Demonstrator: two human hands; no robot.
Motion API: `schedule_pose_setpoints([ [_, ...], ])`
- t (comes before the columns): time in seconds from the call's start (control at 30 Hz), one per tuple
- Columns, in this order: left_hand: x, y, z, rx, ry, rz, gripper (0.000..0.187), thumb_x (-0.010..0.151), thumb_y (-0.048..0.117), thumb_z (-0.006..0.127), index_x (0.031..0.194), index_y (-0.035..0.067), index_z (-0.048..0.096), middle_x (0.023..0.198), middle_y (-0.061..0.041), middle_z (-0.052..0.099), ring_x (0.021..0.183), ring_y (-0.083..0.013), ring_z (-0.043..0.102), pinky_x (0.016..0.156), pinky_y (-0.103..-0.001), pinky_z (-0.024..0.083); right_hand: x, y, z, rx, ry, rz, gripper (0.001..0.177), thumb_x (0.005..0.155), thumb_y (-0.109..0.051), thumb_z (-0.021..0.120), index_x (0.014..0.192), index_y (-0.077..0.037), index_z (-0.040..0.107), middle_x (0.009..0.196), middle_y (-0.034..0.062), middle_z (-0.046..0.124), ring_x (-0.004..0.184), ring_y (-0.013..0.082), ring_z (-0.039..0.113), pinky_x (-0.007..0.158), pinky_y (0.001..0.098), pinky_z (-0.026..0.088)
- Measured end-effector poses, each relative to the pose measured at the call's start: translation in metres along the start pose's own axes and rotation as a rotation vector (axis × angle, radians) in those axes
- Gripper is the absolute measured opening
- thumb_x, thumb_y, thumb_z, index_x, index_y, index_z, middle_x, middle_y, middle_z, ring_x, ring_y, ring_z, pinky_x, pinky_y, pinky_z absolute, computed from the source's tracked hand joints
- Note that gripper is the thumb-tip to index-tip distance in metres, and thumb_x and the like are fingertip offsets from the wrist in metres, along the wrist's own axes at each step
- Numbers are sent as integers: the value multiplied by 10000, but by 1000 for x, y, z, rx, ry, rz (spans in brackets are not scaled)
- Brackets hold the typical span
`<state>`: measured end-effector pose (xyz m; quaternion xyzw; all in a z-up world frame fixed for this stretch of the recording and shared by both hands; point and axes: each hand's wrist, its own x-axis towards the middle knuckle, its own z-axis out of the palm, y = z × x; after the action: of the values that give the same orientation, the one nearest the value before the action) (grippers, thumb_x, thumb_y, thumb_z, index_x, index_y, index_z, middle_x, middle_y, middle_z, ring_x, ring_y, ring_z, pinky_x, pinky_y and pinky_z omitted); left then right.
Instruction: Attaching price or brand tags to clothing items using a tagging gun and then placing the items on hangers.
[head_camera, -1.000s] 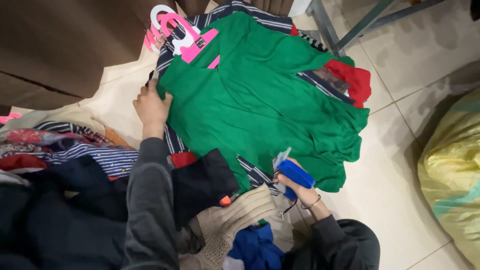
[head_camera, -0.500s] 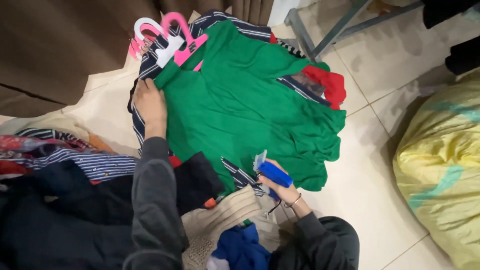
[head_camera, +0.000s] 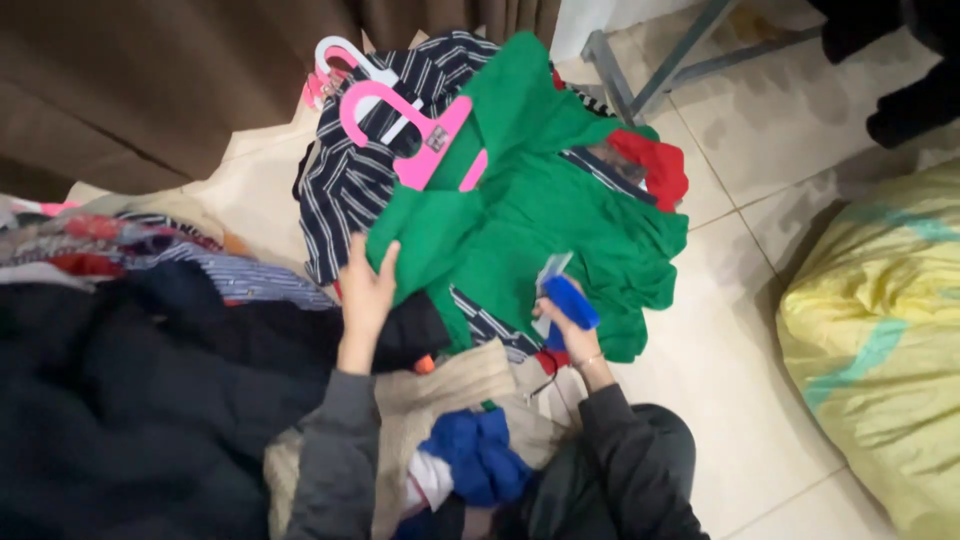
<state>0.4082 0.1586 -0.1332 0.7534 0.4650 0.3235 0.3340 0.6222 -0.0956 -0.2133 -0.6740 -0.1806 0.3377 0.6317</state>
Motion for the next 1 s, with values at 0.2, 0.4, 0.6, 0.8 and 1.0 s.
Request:
schedule_pose_setpoints([
  [0.2,-95,51,-52,-52,-121,-140,282,969,385,739,1052,155,597,683,-197,674,776,-422,730,670,-526,523,-2,5,-16,202,127,-57,651,927,-105,751,1460,-16,389,925,218,716,810,291,752,742,415,623],
  [0.4,-184,88,-105,-95,-127,-150,296,922,373,788,1013,164,600,695,-212,674,773,-430,731,650,-506,529,-62,-64,-18,49,164,-341,332,936,-228,777,1159,-29,632,797,152,727,728,218,722,718,335,565],
  [0.6,-256,124,-156,-43,-210,-186,305,875,385,816,958,164,622,693,-233,703,780,-464,736,647,-542,537,-89,-48,-55,323,280,-294,286,961,-304,713,853,-40,730,873,147,737,898,239,744,922,376,596],
  [0.8,-310,123,-197,-198,-241,-64,216,828,134,789,914,69,601,636,-61,647,504,-175,584,513,-323,494,-130,-43,-61,369,309,-304,160,967,-169,636,990,-20,690,913,66,718,908,182,697,905,281,538],
  [1.0,-356,92,-258,-218,-341,-101,258,749,153,840,940,96,675,617,-19,746,467,-121,635,466,-281,528,-197,-76,-48,453,332,-368,425,901,-155,690,1279,30,634,1155,133,734,934,222,741,839,275,619],
])
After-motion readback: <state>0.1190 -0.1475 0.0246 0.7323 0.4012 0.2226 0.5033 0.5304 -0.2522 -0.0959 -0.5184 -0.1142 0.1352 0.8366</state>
